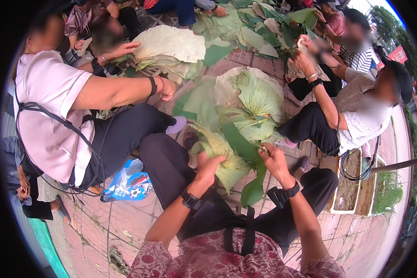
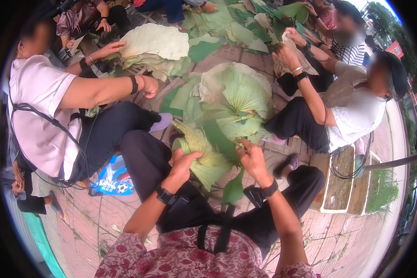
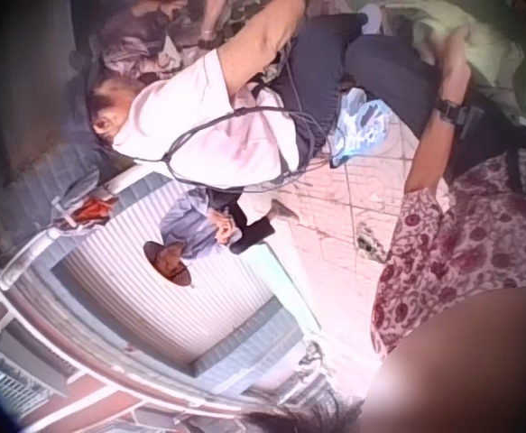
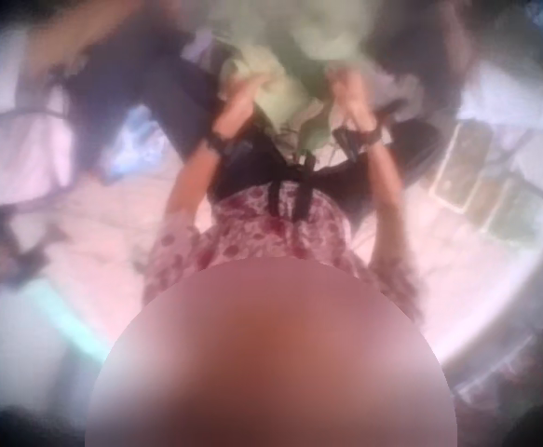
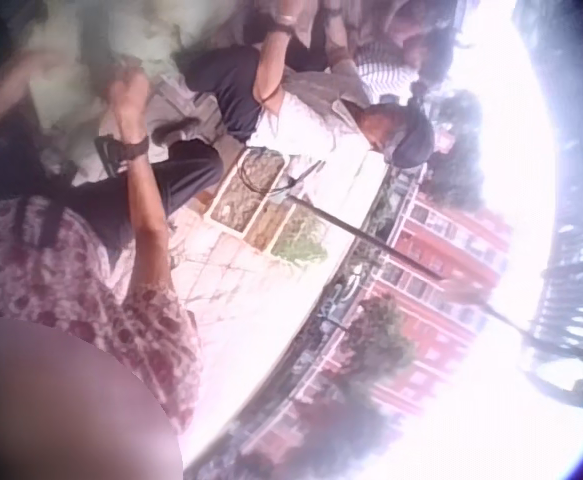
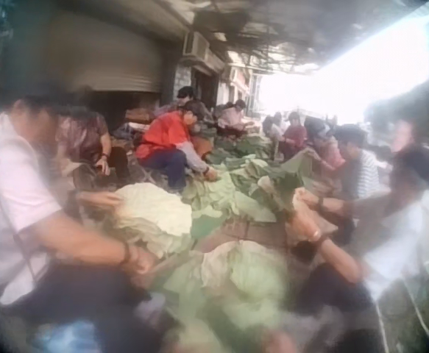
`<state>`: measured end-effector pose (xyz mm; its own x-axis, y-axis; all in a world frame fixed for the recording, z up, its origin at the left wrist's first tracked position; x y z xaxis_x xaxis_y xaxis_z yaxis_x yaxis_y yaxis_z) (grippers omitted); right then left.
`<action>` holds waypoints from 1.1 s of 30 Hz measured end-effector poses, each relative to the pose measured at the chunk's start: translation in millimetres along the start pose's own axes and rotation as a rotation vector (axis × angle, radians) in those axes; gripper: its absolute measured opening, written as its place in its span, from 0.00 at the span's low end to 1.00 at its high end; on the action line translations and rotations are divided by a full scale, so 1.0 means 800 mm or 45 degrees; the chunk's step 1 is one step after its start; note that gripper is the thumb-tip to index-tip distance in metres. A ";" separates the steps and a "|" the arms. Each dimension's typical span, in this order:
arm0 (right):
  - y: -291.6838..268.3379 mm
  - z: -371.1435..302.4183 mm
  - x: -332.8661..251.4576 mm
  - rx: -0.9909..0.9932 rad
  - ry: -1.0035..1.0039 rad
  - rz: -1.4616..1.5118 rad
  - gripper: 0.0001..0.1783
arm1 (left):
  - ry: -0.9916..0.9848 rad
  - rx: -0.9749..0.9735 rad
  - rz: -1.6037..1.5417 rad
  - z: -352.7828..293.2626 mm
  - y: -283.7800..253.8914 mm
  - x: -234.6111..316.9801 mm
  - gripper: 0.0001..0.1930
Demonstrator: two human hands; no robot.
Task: The person sits on the ground and folds large green leaves by hand, stacking them into a pile. Other people nearby perform the same task.
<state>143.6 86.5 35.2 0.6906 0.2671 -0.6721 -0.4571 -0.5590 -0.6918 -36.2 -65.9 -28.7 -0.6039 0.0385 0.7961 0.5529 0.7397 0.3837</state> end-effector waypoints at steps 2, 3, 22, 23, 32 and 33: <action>-0.008 0.000 -0.006 -0.014 -0.215 -0.277 0.13 | -0.004 0.038 -0.030 -0.004 0.002 0.007 0.16; -0.006 -0.005 -0.012 -0.001 -0.319 -0.428 0.13 | -0.002 0.064 -0.049 -0.002 -0.002 0.001 0.16; -0.195 0.196 -0.161 0.800 -0.938 -0.237 0.21 | -0.111 -0.164 -0.039 -0.016 -0.001 0.015 0.16; -0.194 0.194 -0.162 0.862 -0.927 -0.195 0.22 | -0.127 -0.155 -0.037 -0.016 0.001 0.017 0.17; -0.031 0.257 0.055 0.614 -0.329 -0.346 0.22 | -0.039 -0.195 -0.173 -0.024 0.004 0.020 0.18; -0.018 0.264 0.087 0.603 -0.271 -0.334 0.21 | -0.102 -0.217 -0.152 -0.024 0.006 0.016 0.17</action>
<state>79.9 279.1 -57.3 0.7090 0.5286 -0.4668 -0.5207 -0.0540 -0.8520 -30.2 -74.7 -7.2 -0.7109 0.0161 0.7031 0.5597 0.6182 0.5518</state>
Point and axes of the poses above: each hand's wrist, its own z-axis towards the middle knuckle, its own y-axis out of the palm, x = y × z, the point moved 1 cm from there along z, towards the middle knuckle, and after that the axes turned 4 degrees about y, right-handed, at the moved point
